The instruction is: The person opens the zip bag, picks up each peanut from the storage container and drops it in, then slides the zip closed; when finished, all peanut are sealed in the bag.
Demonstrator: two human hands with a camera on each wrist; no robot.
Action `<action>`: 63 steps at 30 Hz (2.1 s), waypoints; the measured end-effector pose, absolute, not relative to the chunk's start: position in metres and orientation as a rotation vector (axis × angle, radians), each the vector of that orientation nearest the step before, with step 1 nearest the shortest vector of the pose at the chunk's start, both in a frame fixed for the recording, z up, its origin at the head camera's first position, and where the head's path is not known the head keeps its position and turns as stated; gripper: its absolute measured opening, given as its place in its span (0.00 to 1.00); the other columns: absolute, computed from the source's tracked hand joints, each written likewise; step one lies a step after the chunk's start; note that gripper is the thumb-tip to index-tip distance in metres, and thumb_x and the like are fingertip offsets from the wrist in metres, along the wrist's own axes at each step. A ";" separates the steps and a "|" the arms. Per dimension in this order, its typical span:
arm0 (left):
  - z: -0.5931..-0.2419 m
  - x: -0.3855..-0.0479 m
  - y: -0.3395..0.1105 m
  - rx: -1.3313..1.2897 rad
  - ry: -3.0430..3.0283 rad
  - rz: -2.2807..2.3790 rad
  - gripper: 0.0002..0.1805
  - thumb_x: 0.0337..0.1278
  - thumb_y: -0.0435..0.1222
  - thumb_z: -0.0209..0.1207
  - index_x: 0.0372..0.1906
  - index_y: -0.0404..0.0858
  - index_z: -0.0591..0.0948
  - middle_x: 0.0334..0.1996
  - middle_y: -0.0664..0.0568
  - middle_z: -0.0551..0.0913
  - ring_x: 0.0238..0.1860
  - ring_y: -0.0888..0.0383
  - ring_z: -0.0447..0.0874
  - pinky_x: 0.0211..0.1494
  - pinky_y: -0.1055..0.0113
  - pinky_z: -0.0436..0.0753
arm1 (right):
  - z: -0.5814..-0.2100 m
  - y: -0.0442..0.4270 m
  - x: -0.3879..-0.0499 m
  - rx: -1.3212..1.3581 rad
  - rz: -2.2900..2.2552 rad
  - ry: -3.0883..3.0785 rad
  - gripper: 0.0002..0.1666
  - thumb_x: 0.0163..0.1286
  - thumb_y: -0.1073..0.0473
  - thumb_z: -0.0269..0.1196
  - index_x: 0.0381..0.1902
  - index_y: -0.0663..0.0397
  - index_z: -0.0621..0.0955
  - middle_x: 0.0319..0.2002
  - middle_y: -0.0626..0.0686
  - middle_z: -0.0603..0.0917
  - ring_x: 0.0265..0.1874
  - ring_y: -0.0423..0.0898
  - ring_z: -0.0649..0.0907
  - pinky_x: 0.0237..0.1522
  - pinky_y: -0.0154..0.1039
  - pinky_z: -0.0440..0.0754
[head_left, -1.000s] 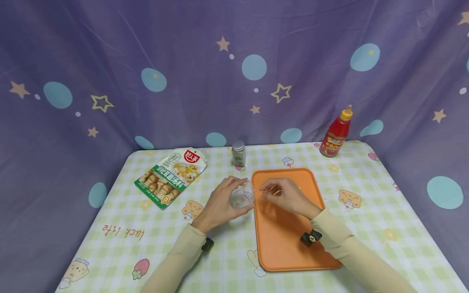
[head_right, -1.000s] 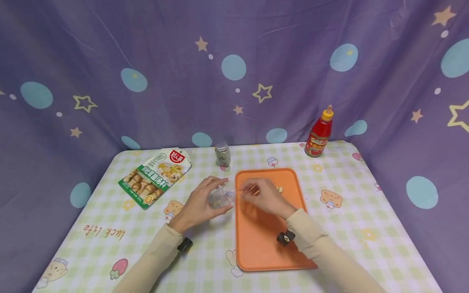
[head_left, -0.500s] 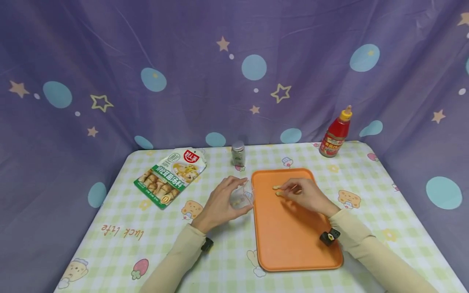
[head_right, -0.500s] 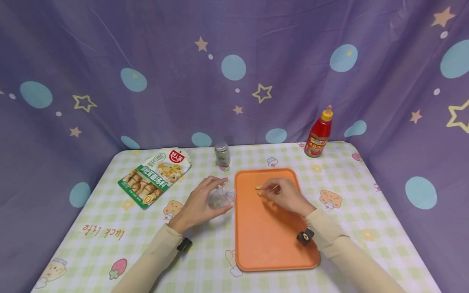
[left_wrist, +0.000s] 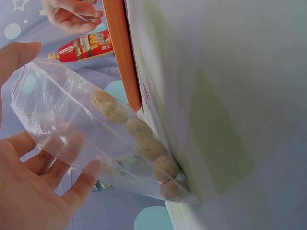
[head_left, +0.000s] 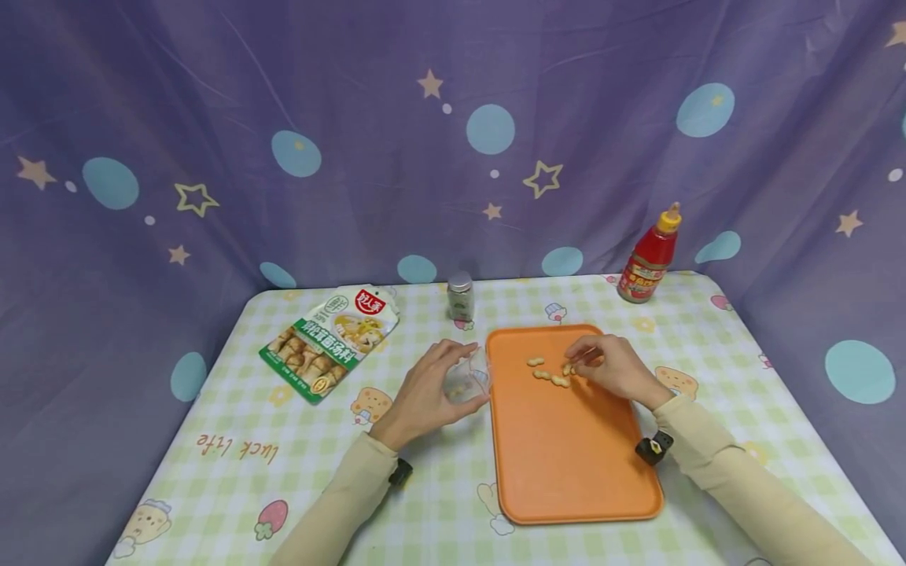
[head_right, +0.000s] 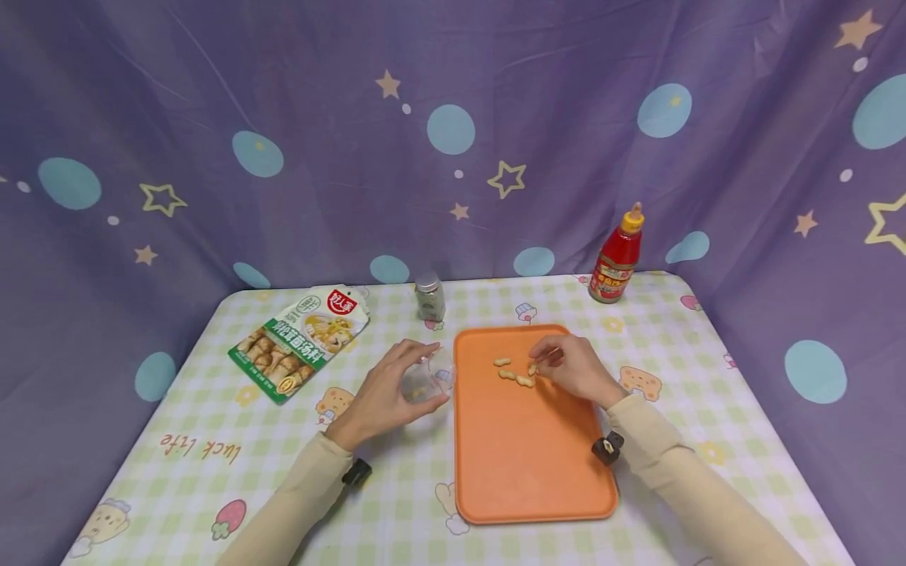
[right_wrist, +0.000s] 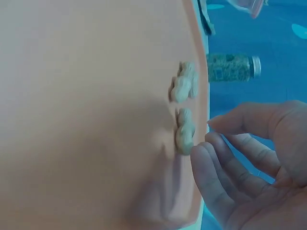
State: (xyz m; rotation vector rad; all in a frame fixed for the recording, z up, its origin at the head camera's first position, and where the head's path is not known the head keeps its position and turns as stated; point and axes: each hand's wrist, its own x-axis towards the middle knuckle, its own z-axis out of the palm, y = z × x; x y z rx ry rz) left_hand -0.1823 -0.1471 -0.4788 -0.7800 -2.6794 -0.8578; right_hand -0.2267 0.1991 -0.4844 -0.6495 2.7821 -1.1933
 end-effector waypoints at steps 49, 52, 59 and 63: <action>-0.479 -0.183 -0.148 -0.781 -2.691 -0.881 0.42 0.53 0.58 0.74 0.71 0.48 0.77 0.60 0.52 0.82 0.59 0.60 0.78 0.64 0.58 0.81 | -0.478 0.170 -0.216 -0.681 -1.237 2.770 0.05 0.65 0.63 0.74 0.36 0.53 0.87 0.32 0.49 0.88 0.31 0.41 0.86 0.36 0.32 0.84; -0.479 -0.183 -0.148 -0.786 -2.679 -0.875 0.42 0.52 0.58 0.74 0.71 0.47 0.77 0.60 0.52 0.82 0.59 0.59 0.78 0.64 0.58 0.82 | -0.474 0.161 -0.214 -0.709 -1.268 2.772 0.05 0.64 0.64 0.74 0.35 0.54 0.87 0.32 0.50 0.88 0.31 0.42 0.86 0.36 0.33 0.85; -0.479 -0.182 -0.147 -0.782 -2.665 -0.870 0.41 0.51 0.56 0.75 0.70 0.45 0.78 0.58 0.56 0.81 0.59 0.60 0.78 0.63 0.58 0.82 | -0.465 0.139 -0.212 -0.744 -1.275 2.727 0.04 0.65 0.65 0.71 0.37 0.52 0.87 0.34 0.48 0.89 0.34 0.41 0.86 0.39 0.34 0.85; -0.478 -0.181 -0.147 -0.774 -2.683 -0.870 0.42 0.52 0.57 0.75 0.70 0.45 0.78 0.58 0.58 0.80 0.59 0.60 0.78 0.63 0.59 0.82 | -0.462 0.127 -0.211 -0.765 -1.309 2.666 0.03 0.67 0.62 0.72 0.38 0.49 0.87 0.36 0.46 0.90 0.36 0.41 0.86 0.41 0.35 0.85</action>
